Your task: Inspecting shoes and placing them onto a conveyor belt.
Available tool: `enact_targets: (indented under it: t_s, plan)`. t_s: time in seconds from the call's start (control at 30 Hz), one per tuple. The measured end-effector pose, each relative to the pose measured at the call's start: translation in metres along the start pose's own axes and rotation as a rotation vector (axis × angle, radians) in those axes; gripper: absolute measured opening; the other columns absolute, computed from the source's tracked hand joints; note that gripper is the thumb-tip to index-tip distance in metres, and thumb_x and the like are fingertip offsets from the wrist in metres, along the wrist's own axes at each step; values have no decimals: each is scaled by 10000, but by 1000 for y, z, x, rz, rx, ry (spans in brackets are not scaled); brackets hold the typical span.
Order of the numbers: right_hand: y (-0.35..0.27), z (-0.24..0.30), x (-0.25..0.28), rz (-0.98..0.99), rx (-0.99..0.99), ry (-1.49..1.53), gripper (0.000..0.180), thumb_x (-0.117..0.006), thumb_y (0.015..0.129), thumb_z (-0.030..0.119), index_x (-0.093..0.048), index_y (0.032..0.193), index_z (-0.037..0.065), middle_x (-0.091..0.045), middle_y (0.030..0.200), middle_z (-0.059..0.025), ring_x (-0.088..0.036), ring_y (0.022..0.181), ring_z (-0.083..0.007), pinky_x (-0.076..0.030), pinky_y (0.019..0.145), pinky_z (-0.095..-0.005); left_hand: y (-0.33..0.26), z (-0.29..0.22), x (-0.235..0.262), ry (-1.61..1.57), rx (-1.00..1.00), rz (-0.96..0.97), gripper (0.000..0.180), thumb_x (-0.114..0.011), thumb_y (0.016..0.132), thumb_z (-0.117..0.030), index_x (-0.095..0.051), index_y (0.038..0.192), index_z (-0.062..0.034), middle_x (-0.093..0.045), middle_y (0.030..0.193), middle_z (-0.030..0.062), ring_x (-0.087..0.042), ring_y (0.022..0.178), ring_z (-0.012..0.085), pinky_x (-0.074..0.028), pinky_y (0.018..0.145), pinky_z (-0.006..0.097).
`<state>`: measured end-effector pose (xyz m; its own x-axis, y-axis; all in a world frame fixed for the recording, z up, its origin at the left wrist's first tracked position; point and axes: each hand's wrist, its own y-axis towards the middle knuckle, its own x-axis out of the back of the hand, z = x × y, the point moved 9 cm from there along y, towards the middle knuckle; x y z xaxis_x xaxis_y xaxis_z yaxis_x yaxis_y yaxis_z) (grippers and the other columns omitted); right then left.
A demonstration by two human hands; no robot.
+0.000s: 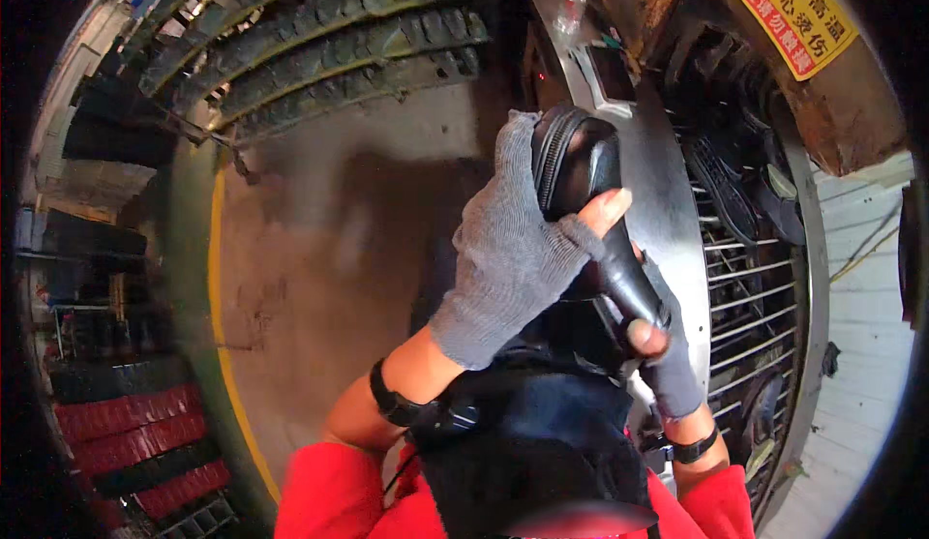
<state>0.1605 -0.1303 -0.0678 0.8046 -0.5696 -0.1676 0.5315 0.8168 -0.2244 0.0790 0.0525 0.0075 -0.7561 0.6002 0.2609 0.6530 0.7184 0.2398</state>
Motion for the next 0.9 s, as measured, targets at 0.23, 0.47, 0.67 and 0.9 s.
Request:
enact_targets:
  t_s: [0.23, 0.47, 0.67, 0.9]
  plan:
    - [-28, -60, 78, -94, -386, 377, 886, -769, 837, 478, -526, 1442, -122, -682, 1329, -242, -739, 1096, -307, -598, 1002, -411, -68, 52, -38, 27, 195, 325, 1108, -897, 797, -317, -241, 1632, 1, -538, 1509, 265, -625, 1316, 391, -514, 1065, 433]
    - [-18, -60, 67, -36, -132, 165, 1072, -780, 792, 650, -475, 1510, -85, -613, 1441, -207, -644, 1269, -287, -496, 1116, -393, -81, 22, -29, -43, 60, 236, 1119, -877, 848, -276, -150, 1634, 50, -505, 1500, 222, -553, 1367, 311, -435, 1150, 397]
    - [-10, -15, 2, 80, 191, -174, 1412, -726, 753, 807, -65, 1682, -26, -178, 1735, -205, -216, 1599, -317, -205, 1287, -430, -21, 19, -19, 11, -44, 536, 831, -921, 761, -332, -560, 1448, -34, -624, 1434, 189, -643, 1272, 317, -490, 1103, 436]
    - [91, -42, -1, 74, 55, -224, 636, -600, 1070, 300, -422, 1585, -27, -580, 1482, -151, -540, 1366, -212, -413, 1167, -349, -92, 49, -7, 519, -891, 679, 497, -632, 883, -78, -671, 1362, -208, -540, 1564, 104, -497, 1462, 381, -446, 1187, 520]
